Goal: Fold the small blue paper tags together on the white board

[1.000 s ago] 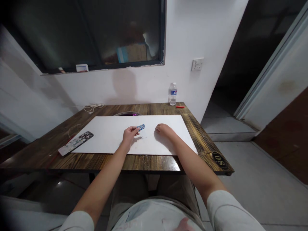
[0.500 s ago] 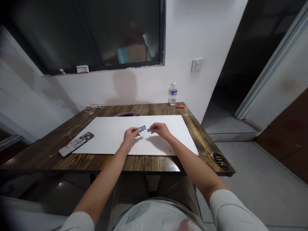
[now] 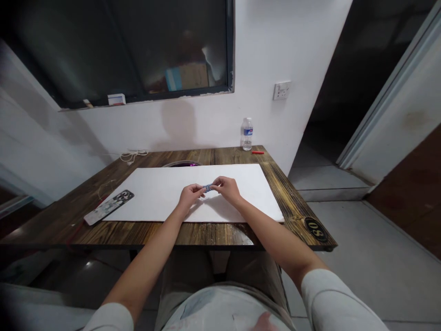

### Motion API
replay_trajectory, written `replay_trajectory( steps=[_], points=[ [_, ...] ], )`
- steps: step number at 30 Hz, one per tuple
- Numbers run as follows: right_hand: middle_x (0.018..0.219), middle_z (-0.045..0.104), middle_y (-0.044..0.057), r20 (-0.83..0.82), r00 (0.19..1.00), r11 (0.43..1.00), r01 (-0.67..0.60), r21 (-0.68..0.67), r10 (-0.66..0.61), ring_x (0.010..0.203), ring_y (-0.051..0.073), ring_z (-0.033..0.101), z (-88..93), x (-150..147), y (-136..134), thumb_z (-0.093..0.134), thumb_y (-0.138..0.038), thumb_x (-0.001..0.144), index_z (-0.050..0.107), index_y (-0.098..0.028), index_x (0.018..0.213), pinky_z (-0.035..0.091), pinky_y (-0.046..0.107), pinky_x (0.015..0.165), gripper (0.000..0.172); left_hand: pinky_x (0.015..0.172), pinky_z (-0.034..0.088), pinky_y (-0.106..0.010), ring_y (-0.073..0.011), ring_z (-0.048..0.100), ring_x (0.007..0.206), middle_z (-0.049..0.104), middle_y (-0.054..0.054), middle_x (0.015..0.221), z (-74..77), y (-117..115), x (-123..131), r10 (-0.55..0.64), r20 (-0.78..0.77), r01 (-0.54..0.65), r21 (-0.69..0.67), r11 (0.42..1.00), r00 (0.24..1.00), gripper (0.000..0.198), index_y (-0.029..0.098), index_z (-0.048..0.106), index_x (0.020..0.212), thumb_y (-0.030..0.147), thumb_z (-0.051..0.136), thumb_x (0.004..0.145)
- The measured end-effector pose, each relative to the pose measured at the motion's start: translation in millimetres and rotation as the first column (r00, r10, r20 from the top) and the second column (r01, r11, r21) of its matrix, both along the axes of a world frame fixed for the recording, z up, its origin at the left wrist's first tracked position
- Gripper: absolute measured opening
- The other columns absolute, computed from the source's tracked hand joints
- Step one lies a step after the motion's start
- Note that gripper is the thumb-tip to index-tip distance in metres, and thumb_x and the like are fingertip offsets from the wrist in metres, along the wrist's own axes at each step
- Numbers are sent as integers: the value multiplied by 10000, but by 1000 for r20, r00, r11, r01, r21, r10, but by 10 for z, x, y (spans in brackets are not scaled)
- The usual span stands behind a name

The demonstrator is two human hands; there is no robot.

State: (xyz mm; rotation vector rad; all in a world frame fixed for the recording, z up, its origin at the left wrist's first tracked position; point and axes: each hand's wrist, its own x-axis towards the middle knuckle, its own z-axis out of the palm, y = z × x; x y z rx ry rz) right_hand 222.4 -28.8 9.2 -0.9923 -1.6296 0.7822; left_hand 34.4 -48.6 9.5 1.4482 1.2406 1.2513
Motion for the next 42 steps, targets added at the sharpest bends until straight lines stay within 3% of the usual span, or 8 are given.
replay_trajectory(
  steps=[13,18,21,24,26,29,32,42],
  points=[
    [688,702,29,92,996,999,7,54,-12,634,154,608,-14,-51,-52,714,-537,745,694,-199,716,438,255,595,340,620,483,-284,-177,645,624,695,-50,691,51,-59,30,-63,-26,63,18,998,998,356,173,708,720,491,819,602],
    [683,695,34,48,999,1000,14,-8,-14,602,160,605,79,50,19,672,-624,741,707,-199,751,440,263,571,427,562,476,-281,-161,611,564,665,-31,627,67,-31,17,49,24,-50,46,998,999,346,176,682,683,482,809,585],
    [708,705,38,125,992,998,40,-48,-34,627,165,618,145,187,104,683,-597,742,718,-189,750,449,263,582,409,537,467,-271,-149,597,554,662,-22,619,81,-11,-6,145,76,-149,41,988,986,337,179,677,706,466,803,584],
    [776,728,35,363,930,993,88,-73,-56,723,173,644,181,335,179,736,-453,750,738,-197,743,457,260,658,256,534,453,-248,-129,593,561,684,-21,670,75,17,-46,224,132,-230,34,973,966,306,180,670,737,434,780,608],
    [865,738,40,543,839,992,75,-103,-8,791,185,656,178,406,209,781,-384,720,757,-204,788,456,257,688,194,529,439,-233,-118,593,562,696,-24,702,62,38,-74,265,165,-271,19,962,950,295,178,662,744,419,769,612],
    [969,728,79,735,676,983,100,-154,46,846,220,663,144,444,218,847,-388,637,772,-199,876,462,263,688,314,517,422,-217,-112,591,560,700,-27,716,47,62,-100,293,190,-299,2,954,937,300,175,657,755,414,763,608],
    [1059,705,111,809,587,979,144,-143,32,890,243,663,106,425,204,861,-415,611,770,-199,943,472,271,703,407,511,421,-214,-113,591,566,704,-31,728,50,65,-100,289,184,-295,5,955,939,308,175,661,763,423,760,609],
    [968,744,97,789,608,962,152,-225,89,855,242,686,41,393,241,846,-363,632,779,-198,876,486,272,694,302,513,446,-227,-127,594,575,704,-35,730,86,16,-74,287,170,-293,14,956,943,327,183,662,754,453,767,604]
  ],
)
